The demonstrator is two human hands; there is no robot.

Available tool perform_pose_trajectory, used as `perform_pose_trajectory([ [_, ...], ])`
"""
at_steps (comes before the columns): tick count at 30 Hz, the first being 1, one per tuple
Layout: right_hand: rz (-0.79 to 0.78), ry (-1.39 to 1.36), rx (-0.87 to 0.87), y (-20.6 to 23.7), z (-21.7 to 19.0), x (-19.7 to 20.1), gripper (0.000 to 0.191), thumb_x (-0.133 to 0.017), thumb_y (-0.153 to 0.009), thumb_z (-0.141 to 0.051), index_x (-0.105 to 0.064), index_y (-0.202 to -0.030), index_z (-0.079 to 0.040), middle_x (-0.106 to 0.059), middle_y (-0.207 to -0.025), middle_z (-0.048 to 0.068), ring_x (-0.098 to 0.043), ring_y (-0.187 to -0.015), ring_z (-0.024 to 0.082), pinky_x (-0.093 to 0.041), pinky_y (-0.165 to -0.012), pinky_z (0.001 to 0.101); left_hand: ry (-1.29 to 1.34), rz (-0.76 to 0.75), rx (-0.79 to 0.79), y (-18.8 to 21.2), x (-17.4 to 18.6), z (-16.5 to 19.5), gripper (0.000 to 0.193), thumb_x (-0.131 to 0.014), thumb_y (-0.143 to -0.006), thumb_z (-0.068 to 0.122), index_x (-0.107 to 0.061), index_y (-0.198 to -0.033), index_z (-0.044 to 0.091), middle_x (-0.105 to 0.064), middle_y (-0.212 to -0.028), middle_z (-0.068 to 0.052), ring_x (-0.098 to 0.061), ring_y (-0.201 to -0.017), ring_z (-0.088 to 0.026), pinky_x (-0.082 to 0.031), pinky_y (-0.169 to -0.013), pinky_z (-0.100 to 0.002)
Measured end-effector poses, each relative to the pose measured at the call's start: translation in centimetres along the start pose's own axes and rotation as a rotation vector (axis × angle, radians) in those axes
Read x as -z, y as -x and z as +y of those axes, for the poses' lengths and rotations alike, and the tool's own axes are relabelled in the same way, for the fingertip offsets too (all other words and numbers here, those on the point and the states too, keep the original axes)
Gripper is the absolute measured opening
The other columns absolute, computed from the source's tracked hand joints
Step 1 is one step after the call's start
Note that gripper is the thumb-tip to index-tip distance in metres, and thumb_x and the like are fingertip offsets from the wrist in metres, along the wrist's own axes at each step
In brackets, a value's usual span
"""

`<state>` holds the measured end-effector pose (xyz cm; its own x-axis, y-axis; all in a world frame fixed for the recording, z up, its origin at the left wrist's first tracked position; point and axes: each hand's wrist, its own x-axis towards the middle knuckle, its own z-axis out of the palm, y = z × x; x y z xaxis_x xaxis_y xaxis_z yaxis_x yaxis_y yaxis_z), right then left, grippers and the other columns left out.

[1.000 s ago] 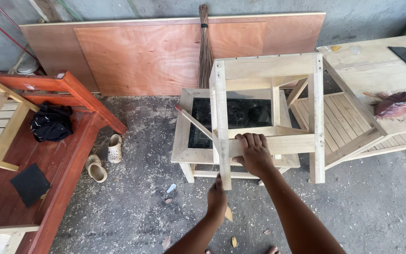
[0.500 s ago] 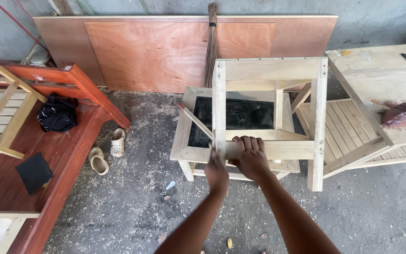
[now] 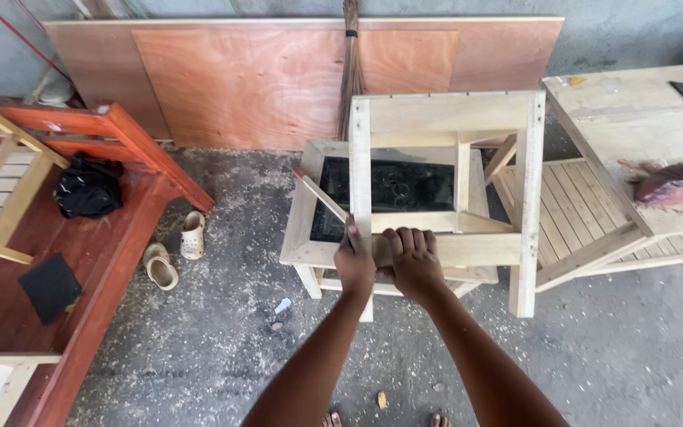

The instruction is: The person sands the frame of a small wooden stool using a sanding block. They work on the top edges and legs, then lift and reposition the stool to continue sanding other sides.

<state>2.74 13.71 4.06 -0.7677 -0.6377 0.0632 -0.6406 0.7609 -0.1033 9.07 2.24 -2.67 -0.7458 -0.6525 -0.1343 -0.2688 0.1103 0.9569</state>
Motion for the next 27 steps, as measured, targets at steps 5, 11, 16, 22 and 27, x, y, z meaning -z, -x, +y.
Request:
perform_pose_trajectory([
  [5, 0.002, -0.019, 0.012, 0.1, 0.1, -0.4, 0.086, -0.074, -0.085, -0.051, -0.033, -0.147, -0.01, -0.047, -0.139, 0.013, -0.04, -0.135, 0.032, -0.019, -0.117, 0.0524, -0.111, -0.043, 0.069, 1.6, 0.7, -0.7, 0.063, -0.024, -0.105, 0.046, -0.045, -0.156, 0.018, -0.068, -0.068, -0.011, -0.052, -0.053, -0.02, -0.042, -0.046, -0.038],
  [11, 0.019, -0.02, -0.013, -0.8, 0.2, -0.4, 0.086, -0.076, -0.083, -0.05, -0.034, -0.146, -0.009, -0.047, -0.138, 0.013, -0.039, -0.135, 0.031, -0.02, -0.117, 0.0514, 0.119, -0.021, -0.059, -1.2, 0.2, 1.1, 0.064, -0.031, -0.108, 0.055, -0.05, -0.153, 0.013, -0.072, -0.094, -0.01, -0.069, -0.08, -0.012, -0.058, -0.068, -0.031],
  [16, 0.003, -0.045, -0.026, -0.6, 0.3, -0.4, 0.085, -0.076, -0.083, -0.05, -0.035, -0.147, -0.012, -0.047, -0.137, 0.011, -0.039, -0.135, 0.029, -0.021, -0.12, 0.0492, 0.215, -0.108, -0.054, 0.4, 1.2, 1.1, 0.068, -0.03, -0.103, 0.057, -0.043, -0.157, 0.017, -0.065, -0.079, -0.007, -0.052, -0.058, -0.009, -0.043, -0.049, -0.029],
  [22, 0.042, -0.058, -0.027, 0.0, 0.0, -0.5, 0.085, -0.077, -0.08, -0.048, -0.037, -0.145, -0.011, -0.047, -0.137, 0.013, -0.039, -0.134, 0.031, -0.018, -0.118, 0.0518, 0.133, -0.096, 0.121, -0.3, 1.2, 2.5, 0.062, -0.032, -0.11, 0.051, -0.055, -0.155, 0.016, -0.061, -0.078, -0.029, -0.049, -0.059, -0.018, -0.041, -0.048, -0.036],
  [27, 0.01, -0.067, -0.025, 0.1, 0.0, 0.0, 0.084, -0.075, -0.083, -0.049, -0.034, -0.145, -0.011, -0.045, -0.139, 0.011, -0.038, -0.137, 0.031, -0.018, -0.12, 0.0515, 0.006, -0.017, -0.392, -1.8, 0.1, 3.2, 0.056, -0.028, -0.109, 0.033, -0.031, -0.158, 0.007, -0.045, -0.152, -0.023, -0.057, -0.126, -0.032, -0.055, -0.097, -0.04],
])
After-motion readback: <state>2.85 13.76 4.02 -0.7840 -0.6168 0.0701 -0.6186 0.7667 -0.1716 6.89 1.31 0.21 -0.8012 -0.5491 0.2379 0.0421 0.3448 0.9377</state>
